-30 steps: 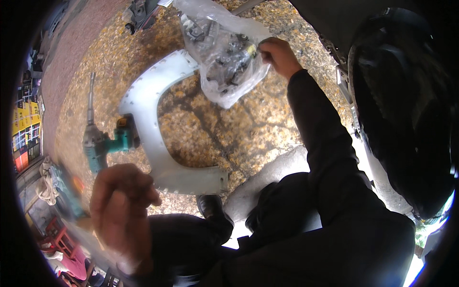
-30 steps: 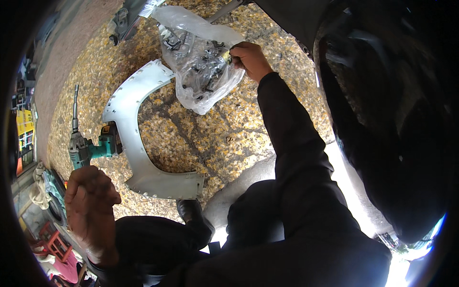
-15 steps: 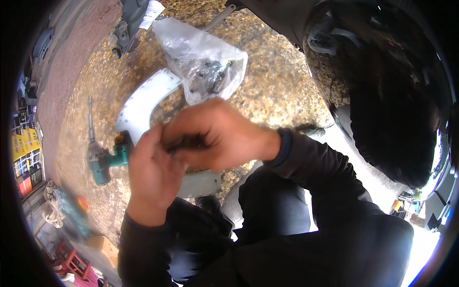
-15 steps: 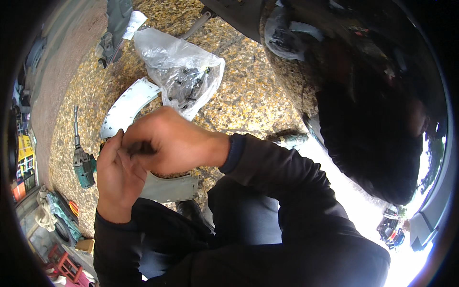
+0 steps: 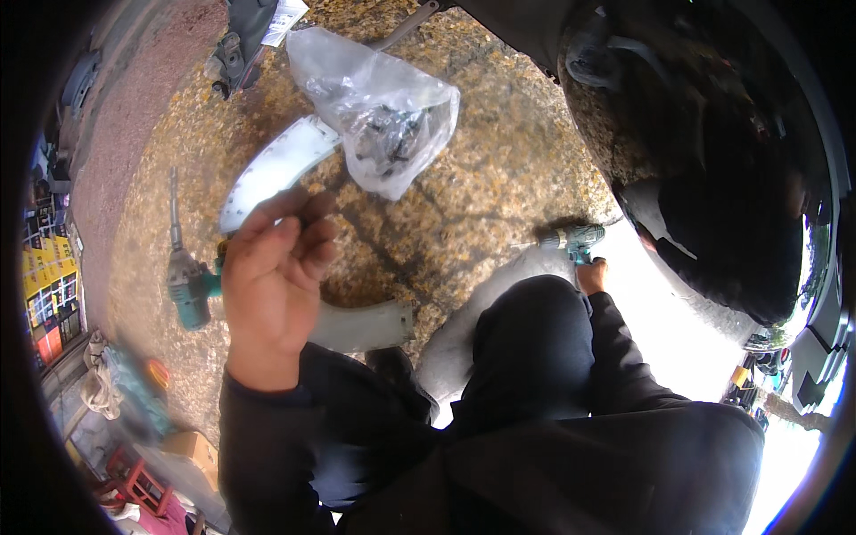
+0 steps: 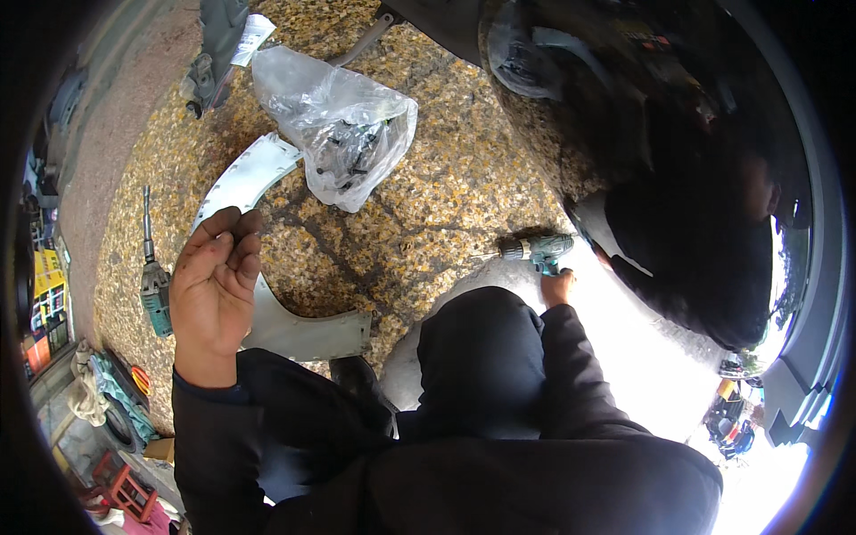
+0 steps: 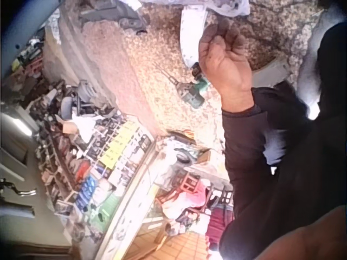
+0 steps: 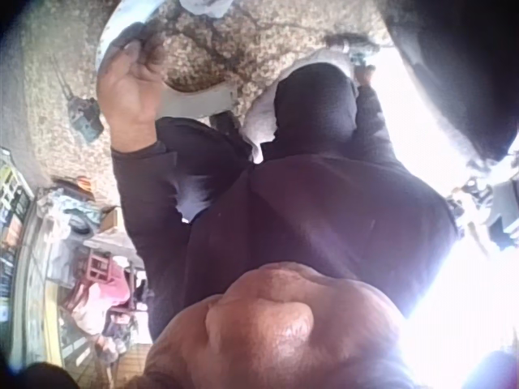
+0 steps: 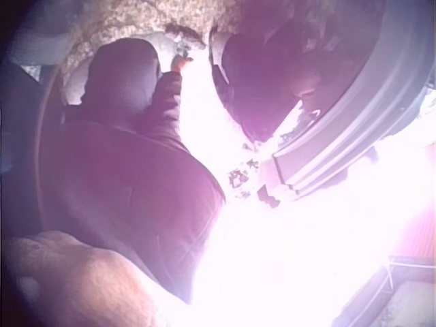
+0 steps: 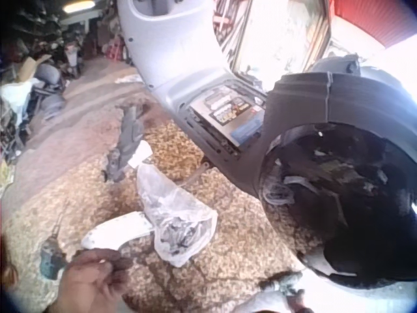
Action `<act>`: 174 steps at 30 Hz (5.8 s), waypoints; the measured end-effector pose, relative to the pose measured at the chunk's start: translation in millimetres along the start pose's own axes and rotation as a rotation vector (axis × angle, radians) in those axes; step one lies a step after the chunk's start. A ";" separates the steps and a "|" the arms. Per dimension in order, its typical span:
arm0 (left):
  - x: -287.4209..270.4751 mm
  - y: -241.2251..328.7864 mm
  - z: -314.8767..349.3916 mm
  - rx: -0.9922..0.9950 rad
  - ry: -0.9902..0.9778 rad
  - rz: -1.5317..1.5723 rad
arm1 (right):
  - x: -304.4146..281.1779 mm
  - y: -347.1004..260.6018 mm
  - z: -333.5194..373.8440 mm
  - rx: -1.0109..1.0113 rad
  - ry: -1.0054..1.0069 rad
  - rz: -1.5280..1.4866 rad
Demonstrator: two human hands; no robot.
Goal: The person assembles a scooter by attaching a plastic trim piece to the front body panel. They align the trim, insert screws, and use a cordless drill to fasten it. The person then connects an electrical connector inside the body.
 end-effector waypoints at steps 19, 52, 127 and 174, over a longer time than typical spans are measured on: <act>27.8 -15.6 22.8 -0.204 -0.151 0.327 | -56.5 -16.6 66.9 -0.060 -0.292 -0.324; 272.2 164.8 274.5 -0.161 0.090 -0.265 | -661.8 -233.2 198.8 -0.164 -0.792 -0.968; 389.2 145.7 3.9 -0.138 -0.672 -1.552 | -603.4 -398.6 -17.8 -0.499 -0.457 -0.122; 359.5 137.5 45.5 0.072 -0.125 -1.268 | -590.9 -480.0 -56.3 -0.976 -0.424 -0.266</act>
Point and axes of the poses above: each hand's wrist, its own z-axis away from the middle knuckle, its own x-axis out of the palm, y = z × x, the point moved 5 cm from there along -z, towards the middle knuckle, and after that the axes turned 11 degrees about y, right-handed, at the moved point
